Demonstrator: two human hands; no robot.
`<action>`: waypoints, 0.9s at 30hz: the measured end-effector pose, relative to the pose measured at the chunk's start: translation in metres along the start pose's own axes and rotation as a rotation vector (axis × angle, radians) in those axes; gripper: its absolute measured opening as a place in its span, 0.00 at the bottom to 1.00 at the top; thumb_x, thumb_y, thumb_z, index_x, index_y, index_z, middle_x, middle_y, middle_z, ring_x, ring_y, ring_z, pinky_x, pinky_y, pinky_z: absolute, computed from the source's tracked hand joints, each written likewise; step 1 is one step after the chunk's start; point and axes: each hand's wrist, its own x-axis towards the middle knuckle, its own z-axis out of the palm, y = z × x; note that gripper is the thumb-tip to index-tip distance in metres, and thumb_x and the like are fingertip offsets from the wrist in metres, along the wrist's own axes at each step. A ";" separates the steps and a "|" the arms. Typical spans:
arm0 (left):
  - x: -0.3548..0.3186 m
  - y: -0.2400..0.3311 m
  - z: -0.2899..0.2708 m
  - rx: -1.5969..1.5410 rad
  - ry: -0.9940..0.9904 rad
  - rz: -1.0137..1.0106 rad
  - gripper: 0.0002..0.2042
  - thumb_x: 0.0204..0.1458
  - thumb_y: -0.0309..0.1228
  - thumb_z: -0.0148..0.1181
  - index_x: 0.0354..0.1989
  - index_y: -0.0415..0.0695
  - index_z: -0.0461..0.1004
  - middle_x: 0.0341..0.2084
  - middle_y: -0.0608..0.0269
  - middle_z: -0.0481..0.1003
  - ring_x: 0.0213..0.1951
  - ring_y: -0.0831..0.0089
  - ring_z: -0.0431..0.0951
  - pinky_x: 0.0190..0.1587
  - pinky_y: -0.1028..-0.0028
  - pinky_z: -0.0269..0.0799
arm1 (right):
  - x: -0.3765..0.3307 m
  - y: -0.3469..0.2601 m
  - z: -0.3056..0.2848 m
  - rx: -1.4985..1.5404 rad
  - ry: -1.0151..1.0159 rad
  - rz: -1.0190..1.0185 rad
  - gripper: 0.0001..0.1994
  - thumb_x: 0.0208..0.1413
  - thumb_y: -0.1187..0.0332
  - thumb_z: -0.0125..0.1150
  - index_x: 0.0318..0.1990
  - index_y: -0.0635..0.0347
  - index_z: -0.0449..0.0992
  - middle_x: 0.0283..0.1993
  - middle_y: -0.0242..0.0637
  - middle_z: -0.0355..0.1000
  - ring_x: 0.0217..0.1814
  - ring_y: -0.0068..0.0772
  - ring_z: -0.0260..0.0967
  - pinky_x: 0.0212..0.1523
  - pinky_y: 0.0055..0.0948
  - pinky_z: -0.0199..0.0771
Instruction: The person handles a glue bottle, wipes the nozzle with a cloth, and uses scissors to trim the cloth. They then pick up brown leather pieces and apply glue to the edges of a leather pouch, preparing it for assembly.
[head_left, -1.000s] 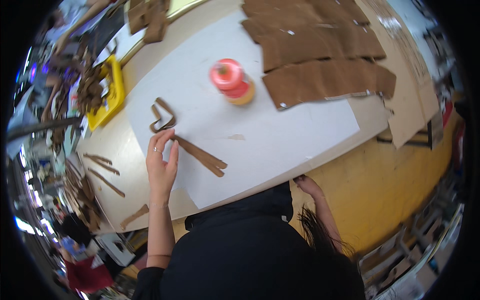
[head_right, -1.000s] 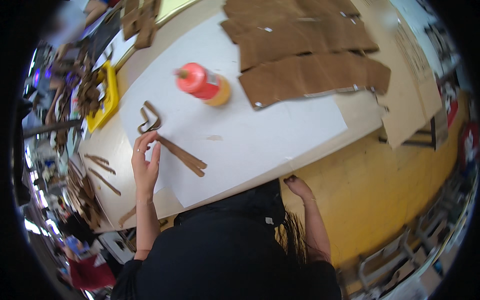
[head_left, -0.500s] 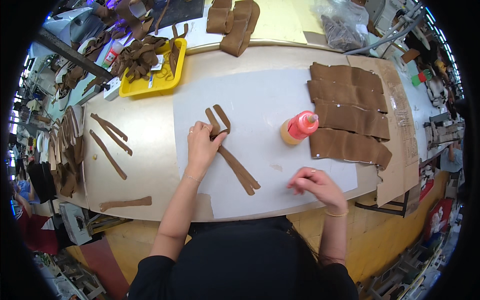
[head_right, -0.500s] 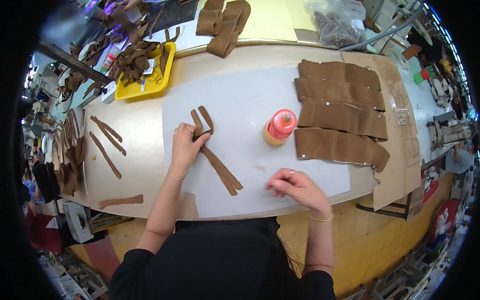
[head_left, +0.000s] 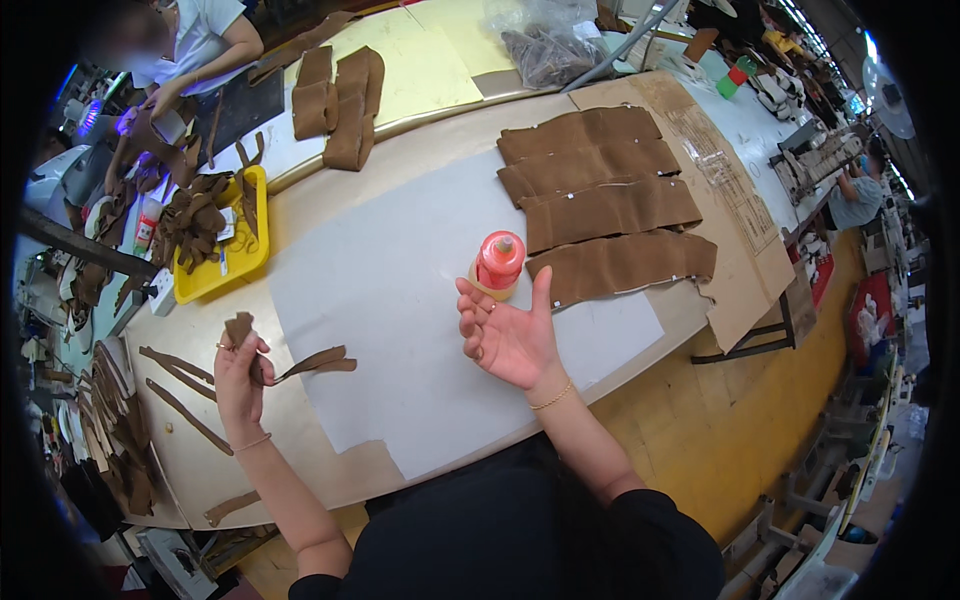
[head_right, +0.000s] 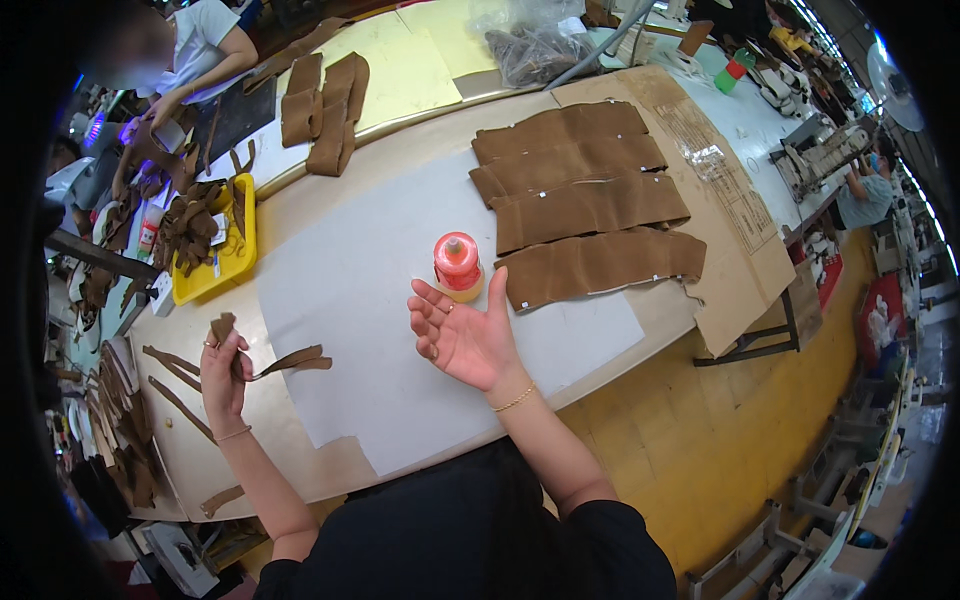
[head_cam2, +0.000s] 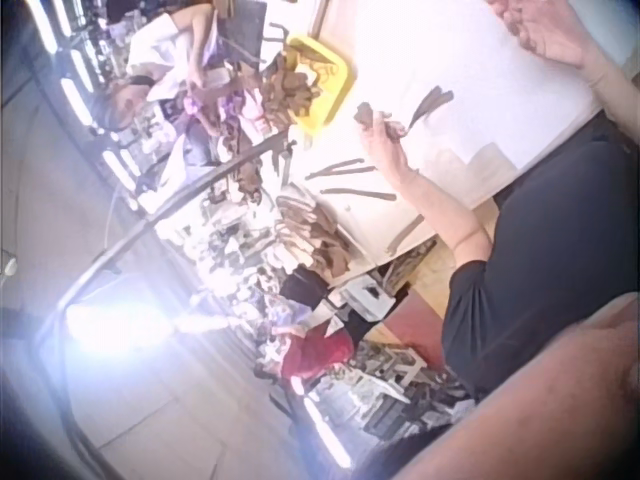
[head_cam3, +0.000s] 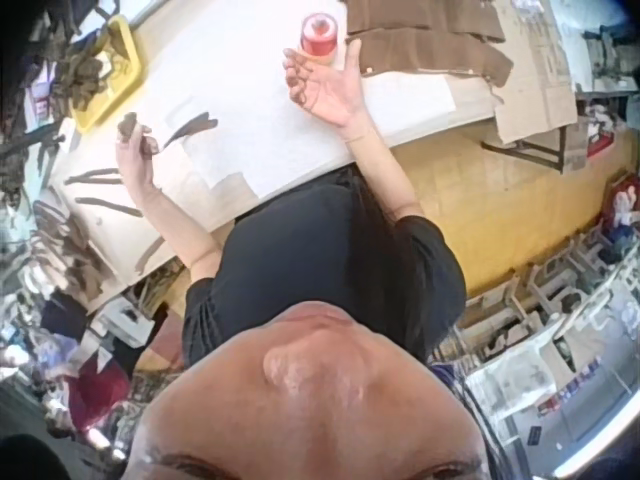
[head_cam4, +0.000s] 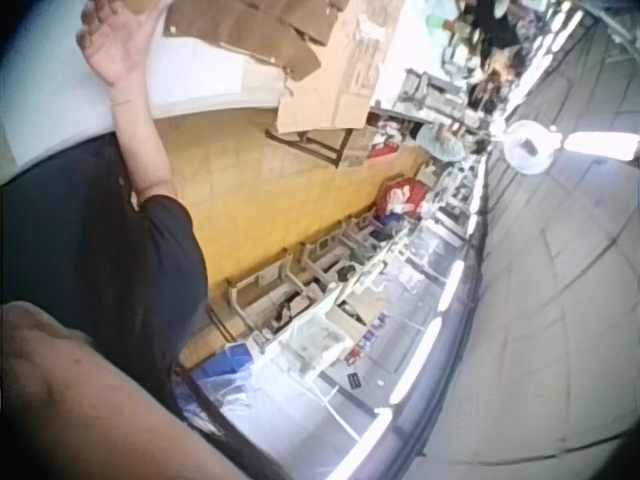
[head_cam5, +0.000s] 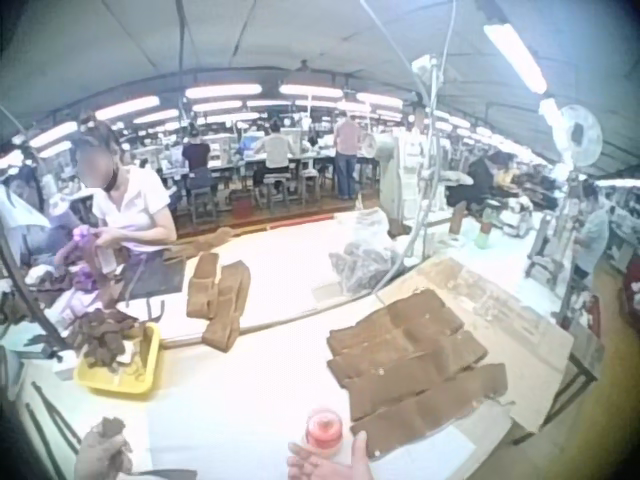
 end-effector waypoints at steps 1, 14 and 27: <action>-0.001 -0.002 -0.003 0.199 0.072 -0.052 0.14 0.58 0.32 0.57 0.50 0.40 0.71 0.29 0.65 0.73 0.26 0.80 0.73 0.28 0.82 0.70 | 0.008 0.001 0.004 0.054 -0.003 0.000 0.46 0.48 0.24 0.43 0.56 0.61 0.66 0.50 0.39 0.72 0.49 0.34 0.72 0.46 0.32 0.74; 0.016 -0.004 0.109 1.171 0.005 0.312 0.32 0.50 0.39 0.65 0.61 0.37 0.64 0.63 0.38 0.56 0.63 0.45 0.57 0.63 0.57 0.57 | 0.026 -0.010 0.038 -0.250 0.035 -0.196 0.31 0.50 0.45 0.63 0.52 0.62 0.67 0.47 0.45 0.73 0.46 0.40 0.74 0.47 0.38 0.77; 0.177 -0.031 0.323 0.765 -0.454 0.367 0.29 0.53 0.40 0.62 0.61 0.37 0.65 0.52 0.47 0.68 0.47 0.63 0.74 0.48 0.69 0.71 | 0.018 -0.120 -0.014 -0.441 0.322 -0.828 0.26 0.50 0.46 0.58 0.44 0.62 0.70 0.32 0.36 0.71 0.29 0.34 0.72 0.35 0.36 0.74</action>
